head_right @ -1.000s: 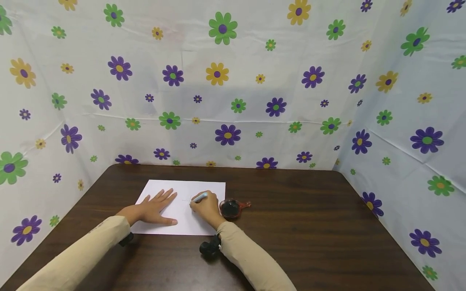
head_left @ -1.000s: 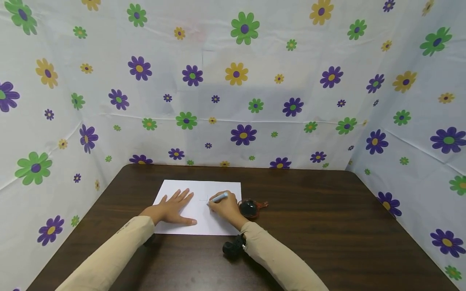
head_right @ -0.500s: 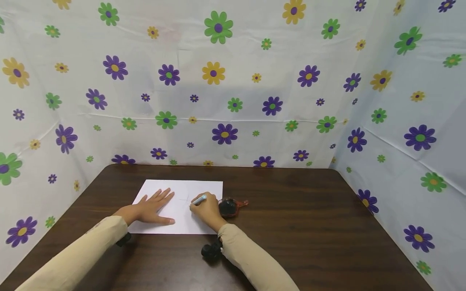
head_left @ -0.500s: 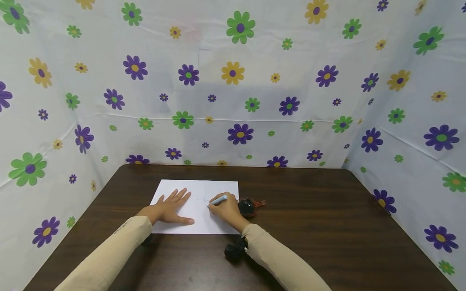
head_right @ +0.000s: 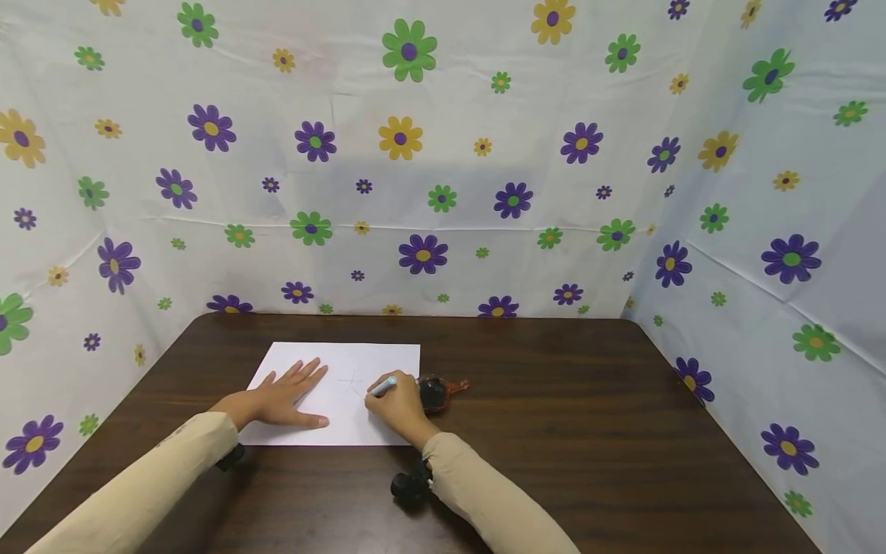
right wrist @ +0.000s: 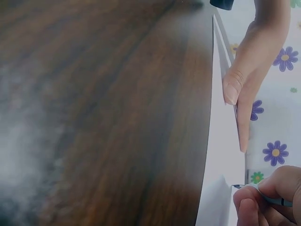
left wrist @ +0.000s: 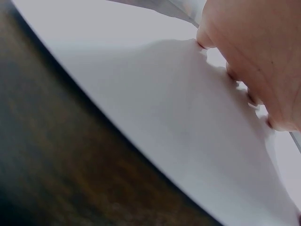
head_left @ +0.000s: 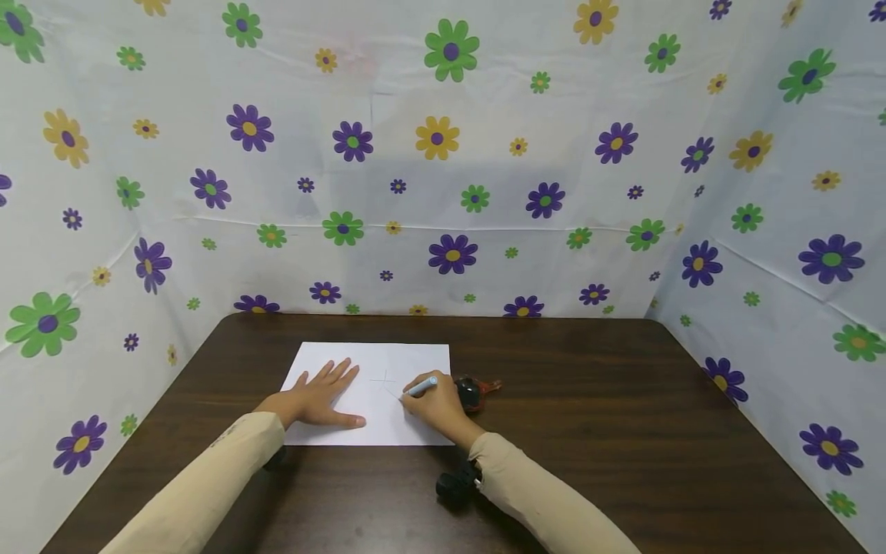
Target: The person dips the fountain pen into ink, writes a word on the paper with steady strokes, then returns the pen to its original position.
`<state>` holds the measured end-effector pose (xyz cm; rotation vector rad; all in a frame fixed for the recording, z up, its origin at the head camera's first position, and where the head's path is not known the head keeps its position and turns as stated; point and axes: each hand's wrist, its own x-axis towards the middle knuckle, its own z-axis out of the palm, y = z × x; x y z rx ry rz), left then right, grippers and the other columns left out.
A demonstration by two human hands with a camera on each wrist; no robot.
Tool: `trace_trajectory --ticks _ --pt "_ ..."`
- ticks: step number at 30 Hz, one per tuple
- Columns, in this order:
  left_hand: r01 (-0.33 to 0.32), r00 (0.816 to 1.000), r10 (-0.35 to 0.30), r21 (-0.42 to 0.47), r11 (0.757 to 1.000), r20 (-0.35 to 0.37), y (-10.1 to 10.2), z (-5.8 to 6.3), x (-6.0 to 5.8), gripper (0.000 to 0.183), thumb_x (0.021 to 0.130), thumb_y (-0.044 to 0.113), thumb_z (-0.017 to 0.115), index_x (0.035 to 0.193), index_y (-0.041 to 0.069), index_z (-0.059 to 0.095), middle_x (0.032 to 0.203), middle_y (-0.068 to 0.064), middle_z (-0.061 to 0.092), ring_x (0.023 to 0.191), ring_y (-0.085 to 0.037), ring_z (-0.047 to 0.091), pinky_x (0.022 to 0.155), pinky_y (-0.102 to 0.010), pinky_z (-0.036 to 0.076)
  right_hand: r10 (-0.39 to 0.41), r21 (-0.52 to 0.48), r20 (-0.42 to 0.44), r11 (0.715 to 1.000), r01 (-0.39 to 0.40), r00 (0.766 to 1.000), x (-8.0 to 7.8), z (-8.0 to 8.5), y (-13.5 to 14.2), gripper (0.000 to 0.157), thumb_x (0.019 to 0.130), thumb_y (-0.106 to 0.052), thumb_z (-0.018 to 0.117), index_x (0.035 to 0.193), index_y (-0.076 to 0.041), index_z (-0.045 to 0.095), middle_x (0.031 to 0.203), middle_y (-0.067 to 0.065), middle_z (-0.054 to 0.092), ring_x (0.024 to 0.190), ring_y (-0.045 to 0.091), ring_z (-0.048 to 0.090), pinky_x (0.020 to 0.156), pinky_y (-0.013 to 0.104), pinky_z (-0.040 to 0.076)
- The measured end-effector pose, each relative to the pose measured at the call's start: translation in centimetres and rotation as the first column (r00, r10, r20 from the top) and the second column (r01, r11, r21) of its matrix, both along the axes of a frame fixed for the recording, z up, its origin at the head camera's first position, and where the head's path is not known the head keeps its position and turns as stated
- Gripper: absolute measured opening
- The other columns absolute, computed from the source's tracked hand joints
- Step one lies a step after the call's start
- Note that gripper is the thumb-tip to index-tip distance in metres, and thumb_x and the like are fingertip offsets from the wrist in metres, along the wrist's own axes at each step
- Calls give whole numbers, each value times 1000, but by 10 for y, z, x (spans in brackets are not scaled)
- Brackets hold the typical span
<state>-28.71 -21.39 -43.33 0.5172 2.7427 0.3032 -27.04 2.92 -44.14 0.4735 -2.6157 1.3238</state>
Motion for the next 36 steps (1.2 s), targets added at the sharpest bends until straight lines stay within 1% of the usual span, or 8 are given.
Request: trace_trajectory --ticks 12,18,23,25,27,31,33,36 --pt "0 1000 0 18 1000 3 -1 4 2 109 77 73 58 154 9 16 160 -18 4 144 -45 2 107 -72 0 13 10 25 1000 -14 1000 4 1 6 4 75 -7 72 76 -5 75 53 -4 65 46 2 48 43 18 35" --pt "-1 1000 1 9 1000 3 -1 2 2 109 76 74 57 154 10 16 161 -17 4 144 -45 2 107 -72 1 17 -1 35 1000 -17 999 4 2 6 3 74 -7 72 75 -4 75 53 -3 64 46 3 48 43 19 35" --pt "-7 1000 7 4 1000 11 -1 2 2 109 76 75 56 154 11 15 161 -16 3 145 -44 1 107 -71 0 16 30 30 999 -17 999 3 2 6 3 74 -9 72 75 -6 75 53 -5 64 48 3 49 44 19 37" --pt "-6 1000 6 12 1000 16 -1 2 2 110 76 76 56 154 10 15 161 -17 2 145 -45 0 107 -72 -2 19 35 10 999 -20 1000 3 3 6 4 75 -9 72 75 -6 74 55 -6 64 49 3 48 45 19 37" --pt "-5 1000 5 1 1000 24 -1 1 1 112 75 78 53 154 11 12 161 -15 -1 145 -43 -3 108 -70 -4 22 25 -35 999 -21 999 3 4 5 4 75 -9 71 76 -7 74 58 -6 65 50 2 47 46 19 38" --pt "-2 1000 2 1 1000 26 -3 -1 0 114 74 81 51 155 11 11 161 -14 -2 145 -42 -5 108 -70 -6 34 -44 -117 998 -40 993 2 10 4 6 78 -6 69 80 -6 75 62 -4 66 50 1 47 46 17 39" --pt "-2 1000 2 12 1000 24 -3 -1 -1 113 74 79 53 154 11 12 161 -15 -1 145 -43 -4 107 -71 -6 33 -78 -127 996 -44 991 2 15 4 7 79 -6 69 82 -6 75 63 -3 66 50 1 48 45 17 40" --pt "-10 1000 9 8 1000 28 -3 -2 -2 113 74 79 54 155 11 12 161 -15 -1 145 -42 -4 107 -70 -6 16 -91 -122 995 -28 992 0 25 6 7 80 -7 69 84 -7 75 61 -4 65 48 2 48 43 17 39"
